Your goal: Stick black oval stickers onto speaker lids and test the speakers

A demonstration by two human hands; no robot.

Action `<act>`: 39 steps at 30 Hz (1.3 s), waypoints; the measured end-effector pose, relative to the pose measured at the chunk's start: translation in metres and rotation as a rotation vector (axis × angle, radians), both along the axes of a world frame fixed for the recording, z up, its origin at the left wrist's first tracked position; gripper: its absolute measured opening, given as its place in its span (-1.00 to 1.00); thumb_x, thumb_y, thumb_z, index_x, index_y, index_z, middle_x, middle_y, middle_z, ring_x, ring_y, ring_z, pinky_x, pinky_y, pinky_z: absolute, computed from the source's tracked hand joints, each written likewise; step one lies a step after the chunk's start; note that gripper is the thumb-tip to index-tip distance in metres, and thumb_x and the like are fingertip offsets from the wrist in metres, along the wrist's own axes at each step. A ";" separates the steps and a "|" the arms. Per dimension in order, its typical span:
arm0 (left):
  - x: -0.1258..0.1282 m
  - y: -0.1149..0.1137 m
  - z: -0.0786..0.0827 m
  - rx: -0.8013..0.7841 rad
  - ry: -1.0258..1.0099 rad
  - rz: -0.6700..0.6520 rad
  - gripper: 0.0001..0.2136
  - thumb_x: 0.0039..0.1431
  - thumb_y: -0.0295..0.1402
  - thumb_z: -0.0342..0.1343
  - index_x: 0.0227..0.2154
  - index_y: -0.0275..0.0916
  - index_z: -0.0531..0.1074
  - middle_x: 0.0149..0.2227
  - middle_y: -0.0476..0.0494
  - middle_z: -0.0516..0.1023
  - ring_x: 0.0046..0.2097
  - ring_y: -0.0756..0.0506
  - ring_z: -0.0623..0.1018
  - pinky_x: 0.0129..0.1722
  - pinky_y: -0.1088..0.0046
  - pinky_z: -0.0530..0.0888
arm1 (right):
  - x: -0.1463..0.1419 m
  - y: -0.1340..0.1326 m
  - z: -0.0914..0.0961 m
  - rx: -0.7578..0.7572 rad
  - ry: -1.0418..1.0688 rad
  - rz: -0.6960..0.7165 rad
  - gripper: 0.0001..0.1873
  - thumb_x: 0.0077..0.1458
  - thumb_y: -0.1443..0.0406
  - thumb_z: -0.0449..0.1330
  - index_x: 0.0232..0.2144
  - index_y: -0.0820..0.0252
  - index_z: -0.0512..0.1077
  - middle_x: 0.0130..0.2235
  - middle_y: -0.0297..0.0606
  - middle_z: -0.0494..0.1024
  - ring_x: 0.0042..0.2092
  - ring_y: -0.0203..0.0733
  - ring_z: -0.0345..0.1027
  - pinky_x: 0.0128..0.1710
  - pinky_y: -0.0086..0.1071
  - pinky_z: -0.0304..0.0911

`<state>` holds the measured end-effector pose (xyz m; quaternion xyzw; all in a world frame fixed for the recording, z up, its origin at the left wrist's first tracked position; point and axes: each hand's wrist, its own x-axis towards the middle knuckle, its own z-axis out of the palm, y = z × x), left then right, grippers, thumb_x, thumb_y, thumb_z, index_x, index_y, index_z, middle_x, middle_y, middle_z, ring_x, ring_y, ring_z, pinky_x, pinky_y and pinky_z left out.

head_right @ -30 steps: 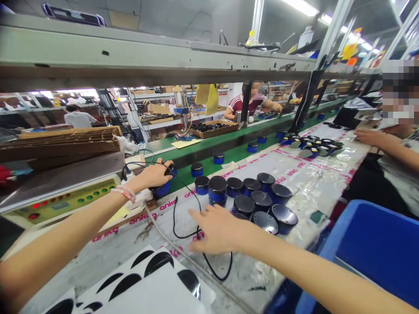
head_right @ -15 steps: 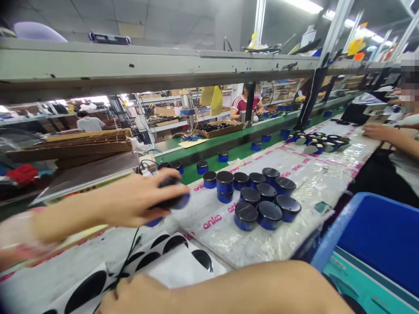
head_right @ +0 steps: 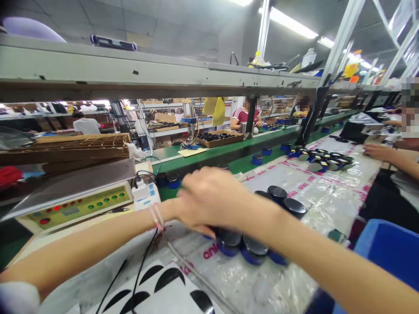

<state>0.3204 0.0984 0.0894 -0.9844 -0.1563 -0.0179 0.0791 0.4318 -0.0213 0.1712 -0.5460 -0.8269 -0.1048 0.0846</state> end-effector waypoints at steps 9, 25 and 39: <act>-0.050 0.142 0.011 -0.133 0.182 0.727 -0.60 0.22 -0.23 0.10 0.08 -0.23 0.28 0.11 -0.24 0.34 0.05 -0.22 0.42 0.01 0.05 0.42 | 0.005 0.173 -0.046 -0.407 0.025 -0.271 -0.65 0.22 0.18 0.14 0.00 0.23 0.36 0.00 -0.17 0.42 -0.07 -0.11 0.38 -0.11 -0.14 0.36; -0.038 0.136 -0.022 -0.184 0.096 0.633 -0.58 0.23 -0.20 0.08 0.10 -0.24 0.26 0.11 -0.25 0.33 0.05 -0.22 0.43 0.02 0.04 0.41 | 0.133 0.159 -0.088 -0.673 0.153 -0.400 -0.62 0.22 0.17 0.13 0.03 0.21 0.32 -0.01 -0.16 0.42 -0.12 -0.16 0.40 -0.17 -0.18 0.38; 0.044 0.034 -0.029 -0.207 0.090 0.439 -0.61 0.23 -0.24 0.09 0.08 -0.25 0.27 0.07 -0.24 0.37 -0.01 -0.18 0.46 -0.05 0.10 0.46 | 0.124 0.137 -0.090 -0.613 0.100 -0.193 -0.63 0.20 0.19 0.15 0.02 0.21 0.34 0.03 -0.15 0.40 -0.06 -0.11 0.36 -0.09 -0.12 0.33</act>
